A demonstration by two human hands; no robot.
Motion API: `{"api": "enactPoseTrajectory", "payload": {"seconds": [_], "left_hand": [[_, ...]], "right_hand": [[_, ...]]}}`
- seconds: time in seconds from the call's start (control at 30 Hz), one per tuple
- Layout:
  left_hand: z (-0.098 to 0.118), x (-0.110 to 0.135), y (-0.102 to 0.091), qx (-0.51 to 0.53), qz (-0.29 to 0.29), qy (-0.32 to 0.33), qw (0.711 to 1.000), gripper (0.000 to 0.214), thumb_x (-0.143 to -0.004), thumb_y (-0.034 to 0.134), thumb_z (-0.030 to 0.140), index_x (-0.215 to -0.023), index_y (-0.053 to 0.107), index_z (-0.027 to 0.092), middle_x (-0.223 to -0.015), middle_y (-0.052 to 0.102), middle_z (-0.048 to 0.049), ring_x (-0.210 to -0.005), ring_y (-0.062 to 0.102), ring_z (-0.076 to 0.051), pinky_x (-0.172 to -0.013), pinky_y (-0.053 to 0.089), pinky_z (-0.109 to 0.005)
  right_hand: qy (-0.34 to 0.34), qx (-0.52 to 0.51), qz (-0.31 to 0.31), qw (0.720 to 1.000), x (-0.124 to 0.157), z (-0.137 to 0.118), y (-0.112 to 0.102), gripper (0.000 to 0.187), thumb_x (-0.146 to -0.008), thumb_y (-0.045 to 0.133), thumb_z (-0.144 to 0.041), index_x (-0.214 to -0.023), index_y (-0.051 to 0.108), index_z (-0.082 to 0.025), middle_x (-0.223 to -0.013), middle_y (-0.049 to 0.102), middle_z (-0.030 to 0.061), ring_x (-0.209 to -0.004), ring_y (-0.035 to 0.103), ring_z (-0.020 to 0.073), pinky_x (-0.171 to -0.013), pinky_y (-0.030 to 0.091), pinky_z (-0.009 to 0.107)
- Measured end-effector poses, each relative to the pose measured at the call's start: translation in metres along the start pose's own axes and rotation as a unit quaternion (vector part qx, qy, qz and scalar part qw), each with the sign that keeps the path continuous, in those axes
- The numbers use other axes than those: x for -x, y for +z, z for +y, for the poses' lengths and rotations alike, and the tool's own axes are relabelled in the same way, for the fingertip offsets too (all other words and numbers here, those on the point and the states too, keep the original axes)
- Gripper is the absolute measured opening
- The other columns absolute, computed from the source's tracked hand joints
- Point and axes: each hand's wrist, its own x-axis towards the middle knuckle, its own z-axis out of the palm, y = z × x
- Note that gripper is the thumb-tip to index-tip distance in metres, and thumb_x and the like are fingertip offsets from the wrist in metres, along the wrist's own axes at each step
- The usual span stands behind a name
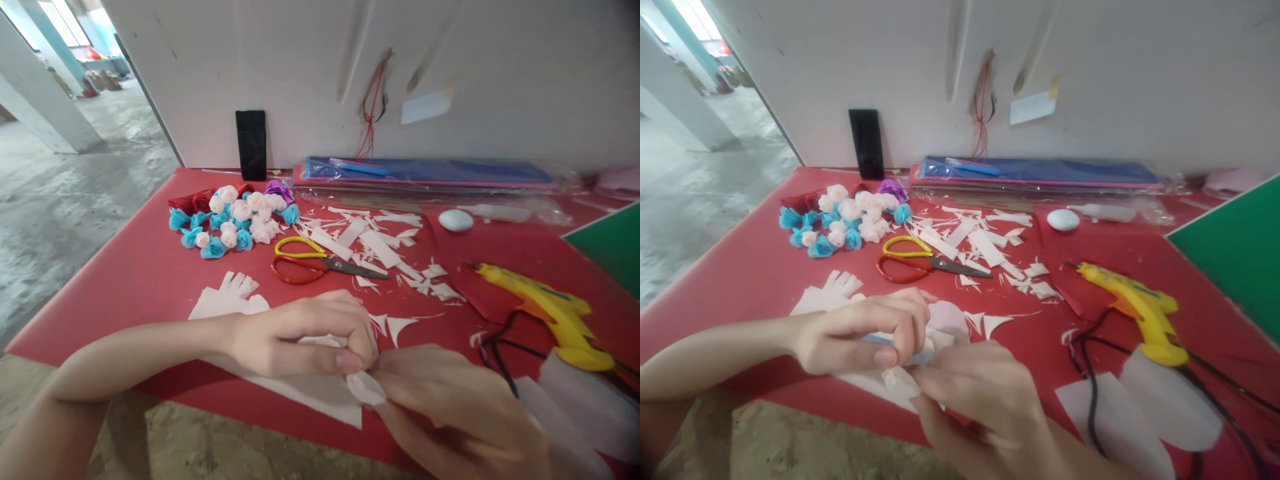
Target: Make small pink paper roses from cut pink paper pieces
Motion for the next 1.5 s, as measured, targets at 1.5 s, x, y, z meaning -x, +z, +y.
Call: {"api": "enactPoseTrajectory", "payload": {"seconds": [1.5], "left_hand": [[-0.003, 0.004, 0.000, 0.031, -0.011, -0.014, 0.999, 0.010, -0.082, 0.045, 0.020, -0.072, 0.045, 0.016, -0.078, 0.053, -0.0061, -0.079, 0.049, -0.015, -0.082, 0.040, -0.029]], "right_hand": [[0.076, -0.222, -0.037, 0.971, 0.003, 0.003, 0.008, 0.022, -0.076, 0.050, -0.002, -0.062, 0.062, -0.014, -0.047, 0.062, 0.0011, -0.042, 0.058, 0.0087, -0.046, 0.045, 0.014]]}}
